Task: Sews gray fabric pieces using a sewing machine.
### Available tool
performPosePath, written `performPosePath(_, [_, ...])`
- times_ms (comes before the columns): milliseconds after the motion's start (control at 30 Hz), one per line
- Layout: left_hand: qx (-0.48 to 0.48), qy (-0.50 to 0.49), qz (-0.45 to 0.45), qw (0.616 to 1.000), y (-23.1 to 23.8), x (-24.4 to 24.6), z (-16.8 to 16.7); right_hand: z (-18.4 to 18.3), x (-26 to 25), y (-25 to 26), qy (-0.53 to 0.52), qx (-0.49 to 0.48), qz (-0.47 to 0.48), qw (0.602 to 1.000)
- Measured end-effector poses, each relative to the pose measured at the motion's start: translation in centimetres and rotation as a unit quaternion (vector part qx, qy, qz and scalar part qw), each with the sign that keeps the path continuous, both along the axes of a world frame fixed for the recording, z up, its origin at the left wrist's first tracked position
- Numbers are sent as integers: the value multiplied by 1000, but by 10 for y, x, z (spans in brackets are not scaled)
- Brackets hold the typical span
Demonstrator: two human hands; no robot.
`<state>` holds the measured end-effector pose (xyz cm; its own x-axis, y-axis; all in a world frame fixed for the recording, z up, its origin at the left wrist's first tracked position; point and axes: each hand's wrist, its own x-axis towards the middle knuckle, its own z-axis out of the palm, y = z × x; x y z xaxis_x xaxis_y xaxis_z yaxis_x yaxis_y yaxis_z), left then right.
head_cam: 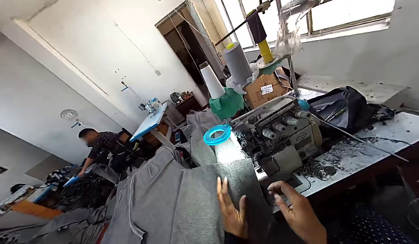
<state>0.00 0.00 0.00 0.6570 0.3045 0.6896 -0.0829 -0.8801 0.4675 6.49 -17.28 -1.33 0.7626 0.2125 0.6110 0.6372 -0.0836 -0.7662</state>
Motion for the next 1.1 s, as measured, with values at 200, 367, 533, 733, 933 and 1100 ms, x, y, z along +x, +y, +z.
performPosePath(200, [92, 77, -41, 992, 10, 51, 64, 19, 29, -2, 248, -138, 269, 921])
performPosePath(367, [29, -16, -201, 979, 24, 29, 114, 22, 35, 5, 323, 27, 410, 853])
performPosePath(533, [-37, 33, -284, 958, 25, -15, 141, 35, 20, 12, 354, 110, 395, 840])
performPosePath(733, [-24, 104, -189, 976, 12, -4, 118, 40, -4, 34, 272, 161, 302, 899])
performPosePath(933, [-128, 93, -231, 960, 14, -5, 104, 45, -5, 29, 353, 202, 294, 865])
performPosePath(1100, [-112, 134, -207, 963, 16, -6, 101, 50, -11, 31, 337, 193, 325, 862])
